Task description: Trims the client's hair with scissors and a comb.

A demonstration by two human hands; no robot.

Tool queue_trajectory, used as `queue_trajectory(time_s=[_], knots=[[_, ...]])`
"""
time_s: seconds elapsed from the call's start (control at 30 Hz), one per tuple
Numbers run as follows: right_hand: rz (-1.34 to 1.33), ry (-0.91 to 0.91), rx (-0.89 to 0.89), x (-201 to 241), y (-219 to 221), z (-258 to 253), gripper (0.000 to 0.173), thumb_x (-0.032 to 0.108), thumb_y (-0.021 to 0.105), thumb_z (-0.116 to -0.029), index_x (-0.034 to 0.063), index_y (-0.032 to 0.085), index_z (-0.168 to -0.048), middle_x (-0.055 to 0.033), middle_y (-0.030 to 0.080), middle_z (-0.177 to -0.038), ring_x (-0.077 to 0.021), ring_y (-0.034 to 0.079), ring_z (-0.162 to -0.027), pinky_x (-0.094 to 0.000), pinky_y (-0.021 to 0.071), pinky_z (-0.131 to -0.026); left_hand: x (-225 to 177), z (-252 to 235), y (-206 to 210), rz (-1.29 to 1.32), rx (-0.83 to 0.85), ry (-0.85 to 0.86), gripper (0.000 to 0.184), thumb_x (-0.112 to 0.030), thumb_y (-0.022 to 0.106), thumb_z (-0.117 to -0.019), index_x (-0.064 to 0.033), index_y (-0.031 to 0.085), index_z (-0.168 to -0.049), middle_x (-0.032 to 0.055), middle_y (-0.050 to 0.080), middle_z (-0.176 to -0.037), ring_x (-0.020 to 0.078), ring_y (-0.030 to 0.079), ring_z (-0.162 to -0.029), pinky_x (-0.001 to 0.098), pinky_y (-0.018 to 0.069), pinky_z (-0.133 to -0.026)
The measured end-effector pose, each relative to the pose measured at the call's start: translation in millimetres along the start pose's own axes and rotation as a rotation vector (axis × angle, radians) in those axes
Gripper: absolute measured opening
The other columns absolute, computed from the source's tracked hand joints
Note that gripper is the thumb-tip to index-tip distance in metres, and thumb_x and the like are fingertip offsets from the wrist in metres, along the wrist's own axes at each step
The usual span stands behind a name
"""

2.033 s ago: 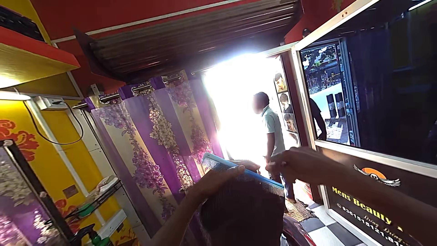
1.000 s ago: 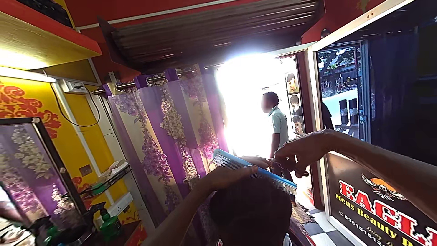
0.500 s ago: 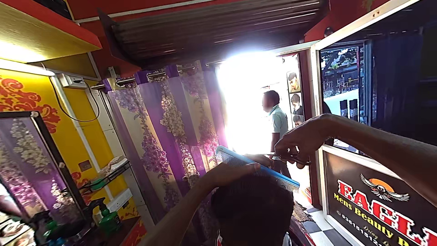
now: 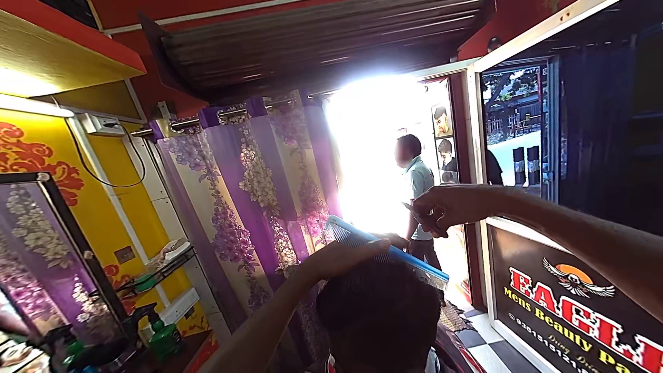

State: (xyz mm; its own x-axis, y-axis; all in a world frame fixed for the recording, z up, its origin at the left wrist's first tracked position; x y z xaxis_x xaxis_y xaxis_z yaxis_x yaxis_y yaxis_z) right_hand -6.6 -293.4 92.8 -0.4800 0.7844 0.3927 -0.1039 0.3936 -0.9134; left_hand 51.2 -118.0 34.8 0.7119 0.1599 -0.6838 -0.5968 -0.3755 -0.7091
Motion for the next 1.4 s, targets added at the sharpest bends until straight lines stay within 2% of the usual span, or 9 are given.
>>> queue_trajectory(time_s=[0.07,0.3,0.4,0.67,0.83,1.0,1.1,1.2,1.4], knots=[[-0.192,-0.001,-0.228,-6.8,0.6,7.0,0.016,-0.007,0.077,-0.0833,0.0011,0.069,-0.095,-0.008,0.073,-0.087,-0.0179,0.072,-0.077,-0.0333,0.0617,-0.073,-4.4,-2.0,-10.1,0.046,-0.084,0.037,0.055,-0.057,0.034,-0.1062,-0.0186,0.07,-0.124,-0.0003,0.072,-0.113,0.0106,0.067,-0.102,0.0341,0.0563,-0.089],[-1.039,-0.019,-0.774,9.4,27.1,52.7,0.021,0.003,0.039,-0.0969,0.0068,0.06,-0.096,-0.0065,0.068,-0.085,-0.0135,0.067,-0.075,-0.0285,0.0577,-0.072,-75.9,-4.3,-47.6,0.273,-0.446,0.284,0.076,-0.06,0.015,-0.1064,-0.0089,0.061,-0.139,0.0039,0.061,-0.144,0.02,0.051,-0.138,0.0428,0.0391,-0.116],[-0.86,-0.076,-0.644,40.9,45.0,57.8,0.031,0.035,0.048,-0.1068,0.0117,0.068,-0.1,-0.0013,0.066,-0.08,-0.0087,0.063,-0.073,-0.0236,0.0539,-0.07,-88.3,-3.9,-44.8,0.299,-0.482,0.262,0.072,-0.058,0.017,-0.1071,-0.0108,0.063,-0.137,0.003,0.063,-0.141,0.0195,0.052,-0.137,0.0436,0.0402,-0.115],[-0.283,-0.267,-0.605,88.1,72.5,61.4,0.025,0.039,0.058,-0.104,0.0164,0.065,-0.094,0.0068,0.058,-0.073,0.0001,0.055,-0.064,-0.017,0.0464,-0.057,-94.8,2.2,-14.7,0.219,-0.384,0.277,0.074,-0.066,0.017,-0.1039,-0.0205,0.064,-0.137,-0.0037,0.062,-0.142,0.0156,0.057,-0.13,0.0409,0.0485,-0.104],[-0.119,-0.178,-1.117,77.7,22.0,116.9,0.018,0.023,0.058,-0.1021,0.0122,0.072,-0.108,0.0069,0.058,-0.066,0.0006,0.052,-0.052,-0.0172,0.0451,-0.048,-115.2,19.8,-63.9,0.081,-0.501,0.29,0.092,-0.08,0.013,-0.0949,-0.0192,0.021,-0.163,-0.0004,0.041,-0.161,0.0176,0.04,-0.147,0.0436,0.0349,-0.12],[0.272,0.068,-1.394,73.7,32.4,177.1,0.029,0.034,0.055,-0.1015,0.0111,0.07,-0.111,0.0019,0.06,-0.071,-0.0086,0.055,-0.056,-0.0303,0.0475,-0.049,-34.3,62.9,-153.2,0.037,-0.666,0.034,0.074,-0.067,0.021,-0.1034,-0.0143,0.051,-0.147,0.0027,0.055,-0.148,0.0199,0.057,-0.131,0.043,0.0457,-0.11],[0.588,-0.08,-1.083,93.1,115.1,150.4,0.024,0.033,0.059,-0.1009,0.0216,0.073,-0.116,-0.0008,0.065,-0.073,-0.0195,0.062,-0.069,-0.0403,0.0512,-0.067,32.0,71.2,-151.4,0.098,-0.407,-0.146,0.072,-0.066,0.019,-0.1034,-0.0119,0.063,-0.12,0.0061,0.069,-0.122,0.0217,0.066,-0.115,0.0434,0.053,-0.1],[0.807,-0.067,-0.937,112.0,157.1,118.3,0.024,0.027,0.053,-0.1044,0.0181,0.068,-0.121,0.0001,0.062,-0.071,-0.0201,0.055,-0.064,-0.0393,0.0452,-0.066,55.4,69.0,-112.0,0.225,0.07,-0.136,0.055,-0.058,0.049,-0.1013,-0.0076,0.067,-0.113,0.0165,0.061,-0.139,0.0359,0.056,-0.132,0.0513,0.047,-0.11],[0.815,0.085,-1.0,82.7,136.2,102.5,0.02,0.026,0.049,-0.1046,0.0159,0.067,-0.106,0.0021,0.053,-0.06,-0.0184,0.053,-0.057,-0.0384,0.0436,-0.064,15.4,22.7,-44.6,0.02,0.479,0.005,0.037,-0.045,0.078,-0.0852,-0.0201,0.074,-0.112,-0.005,0.07,-0.112,0.0065,0.064,-0.103,0.0263,0.0534,-0.091]])
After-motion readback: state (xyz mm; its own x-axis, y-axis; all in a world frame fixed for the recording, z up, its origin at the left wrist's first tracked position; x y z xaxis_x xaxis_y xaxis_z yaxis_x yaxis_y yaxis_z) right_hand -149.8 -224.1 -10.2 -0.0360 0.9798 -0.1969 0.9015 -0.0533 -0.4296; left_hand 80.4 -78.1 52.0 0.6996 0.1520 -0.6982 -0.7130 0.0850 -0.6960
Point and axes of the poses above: each hand's wrist, its own z-axis away from the middle knuckle, its own y-axis out of the palm, x = y × z, the point moved 9 cm from there along -z, towards the middle knuckle
